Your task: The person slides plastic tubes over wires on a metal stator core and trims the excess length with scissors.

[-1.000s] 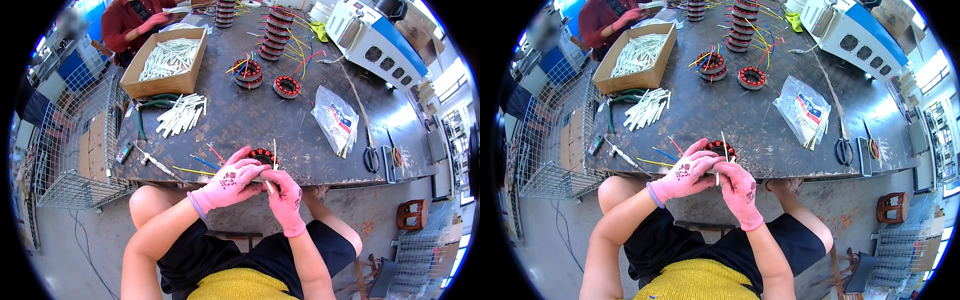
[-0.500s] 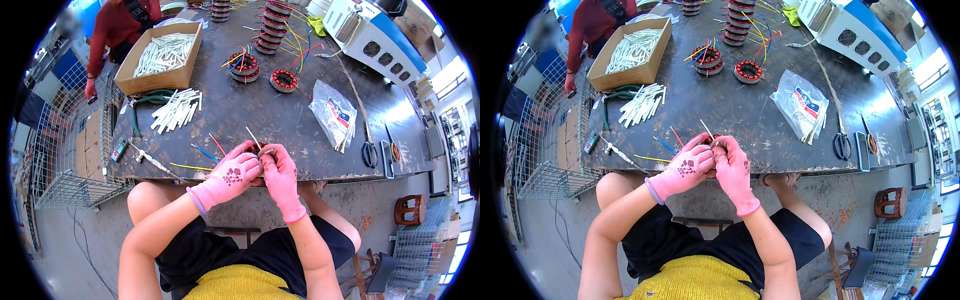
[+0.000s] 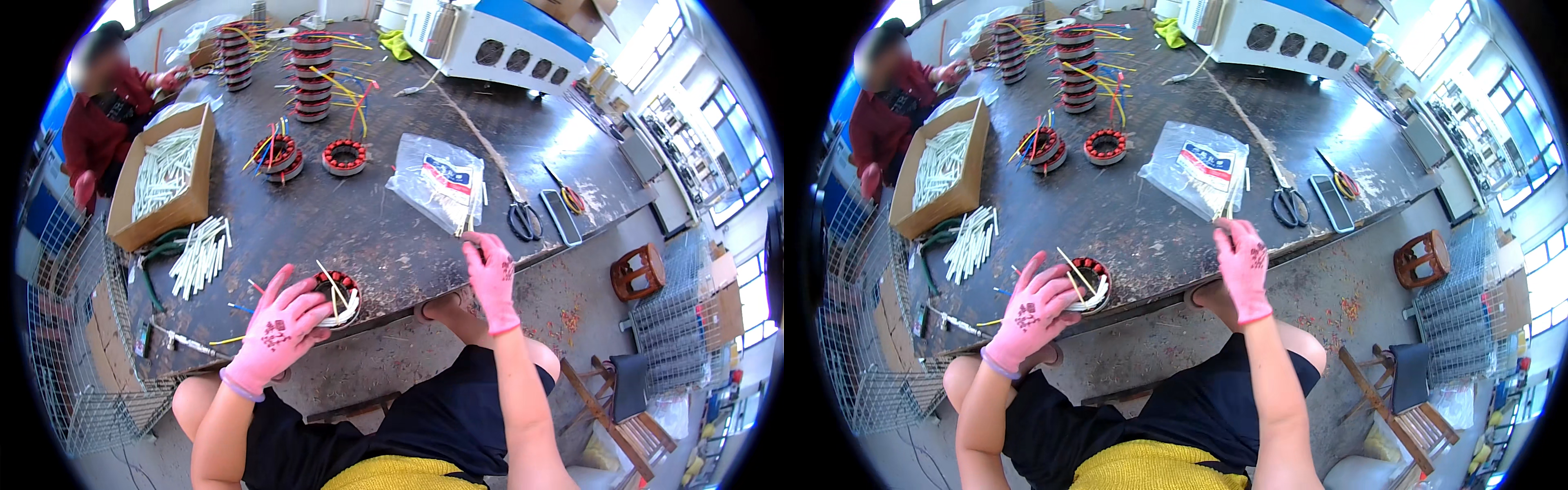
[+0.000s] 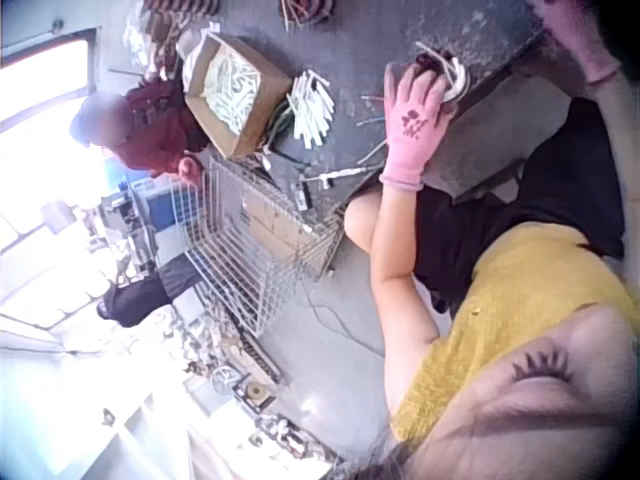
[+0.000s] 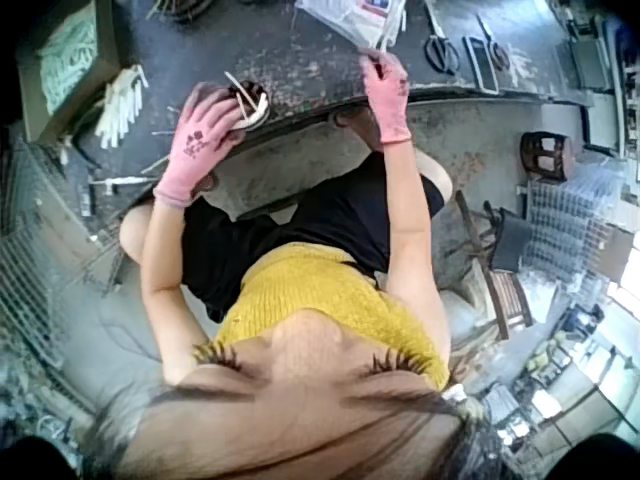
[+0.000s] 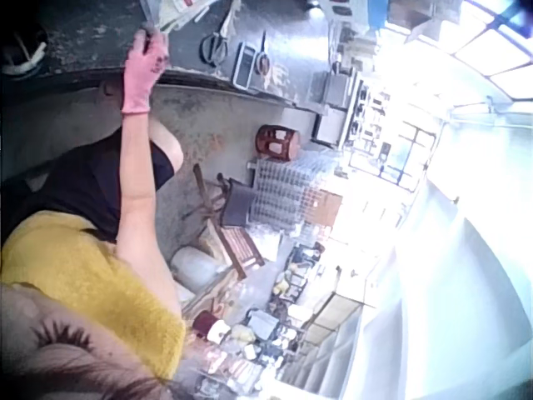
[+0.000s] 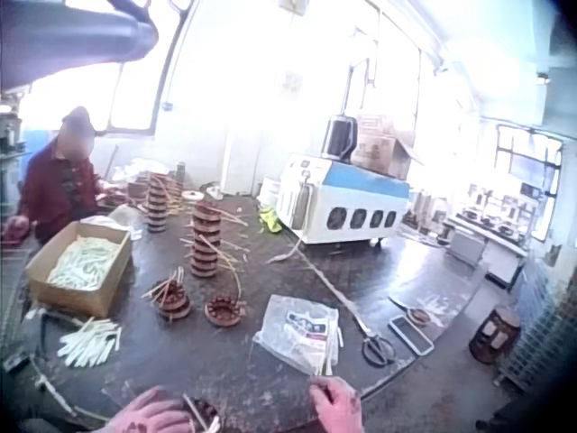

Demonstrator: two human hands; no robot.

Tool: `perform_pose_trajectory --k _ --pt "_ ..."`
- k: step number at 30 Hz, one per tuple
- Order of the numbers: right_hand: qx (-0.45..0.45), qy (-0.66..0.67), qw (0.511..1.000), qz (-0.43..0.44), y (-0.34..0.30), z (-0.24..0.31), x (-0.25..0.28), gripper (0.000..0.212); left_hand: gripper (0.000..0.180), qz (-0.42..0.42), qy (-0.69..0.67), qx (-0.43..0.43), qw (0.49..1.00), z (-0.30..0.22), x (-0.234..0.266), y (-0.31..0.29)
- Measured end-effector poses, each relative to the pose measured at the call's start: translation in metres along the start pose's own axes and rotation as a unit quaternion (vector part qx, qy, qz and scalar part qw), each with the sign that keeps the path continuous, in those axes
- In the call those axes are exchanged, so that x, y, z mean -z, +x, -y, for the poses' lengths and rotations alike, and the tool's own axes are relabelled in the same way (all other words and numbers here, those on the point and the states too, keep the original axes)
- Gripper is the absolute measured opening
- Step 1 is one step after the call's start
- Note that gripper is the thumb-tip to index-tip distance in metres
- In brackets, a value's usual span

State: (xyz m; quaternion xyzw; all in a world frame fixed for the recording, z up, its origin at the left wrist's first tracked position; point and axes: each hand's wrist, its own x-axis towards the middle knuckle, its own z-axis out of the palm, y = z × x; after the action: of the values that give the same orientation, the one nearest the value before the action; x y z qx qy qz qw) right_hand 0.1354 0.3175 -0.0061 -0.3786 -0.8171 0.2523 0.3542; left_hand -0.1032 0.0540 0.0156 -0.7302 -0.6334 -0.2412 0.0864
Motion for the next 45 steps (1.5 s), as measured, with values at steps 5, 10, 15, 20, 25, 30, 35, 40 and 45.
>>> perform_pose_trajectory --k 5,10,15,20,25,30,35,40,45 --pt "0.126 -0.278 0.952 0.02 0.031 -0.05 0.009 0.018 0.033 0.008 0.012 -0.026 1.0 0.006 -0.003 0.001" --pt "0.154 -0.346 0.924 0.054 0.033 -0.043 -0.004 0.015 0.031 0.005 -0.004 -0.008 1.0 0.009 -0.006 -0.002" --pt "0.183 -0.324 0.924 0.082 0.018 -0.036 0.0 0.014 0.032 0.014 -0.008 -0.004 1.0 0.013 -0.005 -0.003" --pt "0.183 -0.271 0.934 0.147 -0.008 -0.015 0.014 0.027 0.035 0.01 -0.014 -0.002 1.0 0.014 -0.003 -0.003" --pt "0.245 -0.282 0.916 0.143 -0.014 -0.019 0.023 0.049 0.034 0.019 -0.013 0.012 1.0 0.013 0.001 0.0" --pt "0.273 -0.214 0.924 0.159 -0.03 -0.013 0.023 0.047 0.039 0.02 -0.037 0.023 0.999 0.016 0.0 -0.006" --pt "0.333 -0.203 0.917 0.089 -0.038 -0.027 0.013 0.029 0.037 0.043 -0.135 0.036 0.989 0.011 0.01 0.0" --pt "0.154 0.082 0.979 0.101 -0.062 0.012 0.021 0.016 0.044 -0.012 -0.092 0.044 0.995 0.0 0.001 -0.003" --pt "0.035 0.436 0.882 0.175 -0.106 0.086 0.025 0.012 0.039 -0.025 -0.067 0.029 0.997 0.001 -0.019 -0.002"
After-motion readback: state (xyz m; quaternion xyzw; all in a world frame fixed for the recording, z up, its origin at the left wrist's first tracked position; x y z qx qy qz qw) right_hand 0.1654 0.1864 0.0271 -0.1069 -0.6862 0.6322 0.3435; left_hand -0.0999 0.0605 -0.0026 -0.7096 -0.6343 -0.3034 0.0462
